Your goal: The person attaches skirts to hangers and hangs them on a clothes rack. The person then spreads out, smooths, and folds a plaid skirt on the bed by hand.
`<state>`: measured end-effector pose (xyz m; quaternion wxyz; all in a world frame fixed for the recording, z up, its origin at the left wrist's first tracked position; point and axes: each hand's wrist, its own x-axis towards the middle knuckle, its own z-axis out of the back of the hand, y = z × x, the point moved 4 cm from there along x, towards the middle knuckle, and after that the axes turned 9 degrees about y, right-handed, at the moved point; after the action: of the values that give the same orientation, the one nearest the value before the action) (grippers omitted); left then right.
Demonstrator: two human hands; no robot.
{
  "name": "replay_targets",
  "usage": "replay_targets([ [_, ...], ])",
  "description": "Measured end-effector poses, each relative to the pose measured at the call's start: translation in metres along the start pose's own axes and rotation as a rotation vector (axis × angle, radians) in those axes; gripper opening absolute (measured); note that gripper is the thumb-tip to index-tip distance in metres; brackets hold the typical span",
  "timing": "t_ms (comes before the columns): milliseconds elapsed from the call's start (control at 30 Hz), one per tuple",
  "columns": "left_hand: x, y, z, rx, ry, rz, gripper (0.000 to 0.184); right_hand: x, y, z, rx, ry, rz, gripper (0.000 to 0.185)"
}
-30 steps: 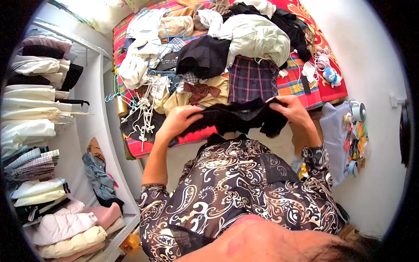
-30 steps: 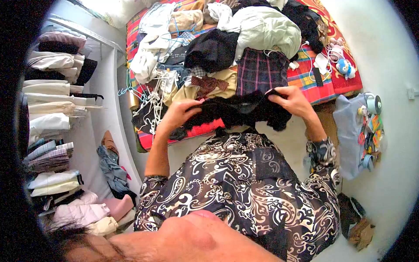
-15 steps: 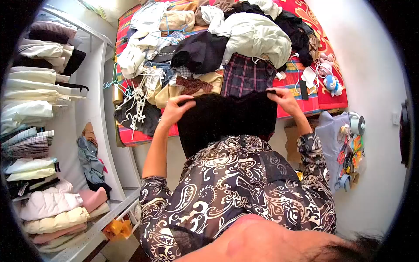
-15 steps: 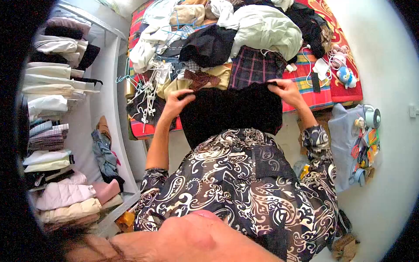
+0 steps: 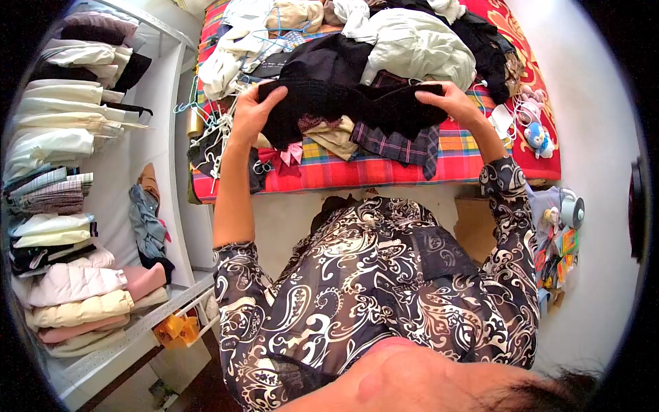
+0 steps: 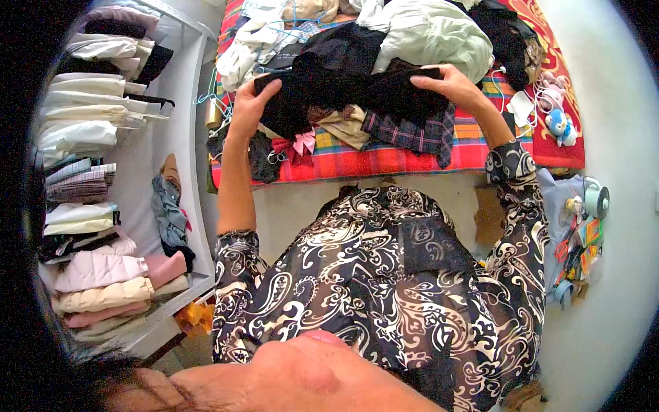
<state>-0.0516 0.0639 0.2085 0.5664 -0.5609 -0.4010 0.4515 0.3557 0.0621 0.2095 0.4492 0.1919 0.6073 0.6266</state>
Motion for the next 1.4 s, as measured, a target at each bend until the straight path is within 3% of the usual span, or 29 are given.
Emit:
replay_targets([
  [200, 0.002, -0.028, 0.009, 0.019, -0.064, 0.063, 0.031, 0.015, 0.021, 0.020, -0.079, -0.148, -0.030, 0.053],
  [267, 0.009, -0.039, 0.013, 0.168, -0.089, -0.137, 0.031, 0.020, 0.023, 0.036, -0.139, -0.136, -0.040, 0.052],
  [467, 0.006, -0.060, 0.012, 0.199, -0.079, -0.220, 0.021, 0.003, 0.064, 0.043, -0.117, -0.116, 0.171, 0.048],
  [533, 0.005, -0.061, 0.008, 0.358, 0.018, -0.311, 0.020, -0.008, 0.071, 0.037, -0.100, -0.071, 0.214, 0.047],
  [600, -0.005, -0.054, -0.005, 0.439, 0.093, -0.342, 0.020, -0.021, 0.067, 0.032, -0.357, -0.054, 0.183, 0.045],
  [700, -0.054, -0.034, -0.032, 0.432, 0.199, -0.267, 0.019, -0.049, 0.044, -0.002, -0.392, -0.018, 0.244, 0.044],
  [800, -0.115, 0.000, -0.060, 0.483, 0.238, -0.233, 0.020, -0.092, -0.003, -0.039, -0.421, 0.052, 0.090, 0.043],
  [867, -0.156, 0.022, -0.079, 0.383, 0.146, -0.123, 0.020, -0.117, -0.021, -0.063, -0.398, -0.011, 0.042, 0.030],
  [900, -0.170, 0.022, -0.084, 0.373, 0.089, -0.086, 0.020, -0.124, -0.018, -0.076, -0.280, -0.033, -0.111, 0.026],
  [933, -0.182, 0.024, -0.089, 0.357, 0.037, -0.052, 0.019, -0.135, -0.027, -0.079, -0.487, -0.165, 0.003, 0.023],
  [1000, -0.201, 0.030, -0.090, 0.369, 0.004, -0.023, 0.019, -0.137, -0.043, -0.079, -0.111, -0.031, -0.177, 0.018],
  [1033, -0.205, 0.029, -0.087, 0.371, -0.019, -0.006, 0.019, -0.134, -0.027, -0.078, -0.213, -0.023, -0.061, 0.015],
  [1133, -0.200, 0.040, -0.079, 0.427, -0.141, -0.110, 0.018, -0.111, -0.022, -0.075, -0.273, -0.064, 0.075, 0.016],
  [1200, -0.176, 0.072, -0.062, 0.526, -0.143, -0.034, 0.018, -0.078, -0.038, -0.064, -0.367, -0.012, -0.003, 0.021],
  [1333, -0.111, 0.125, -0.029, 0.297, -0.162, -0.006, 0.023, -0.010, -0.073, -0.055, -0.200, 0.006, -0.016, 0.031],
  [1400, -0.093, 0.150, -0.019, 0.252, -0.105, 0.051, 0.035, 0.011, -0.091, -0.049, -0.118, 0.003, -0.055, 0.031],
])
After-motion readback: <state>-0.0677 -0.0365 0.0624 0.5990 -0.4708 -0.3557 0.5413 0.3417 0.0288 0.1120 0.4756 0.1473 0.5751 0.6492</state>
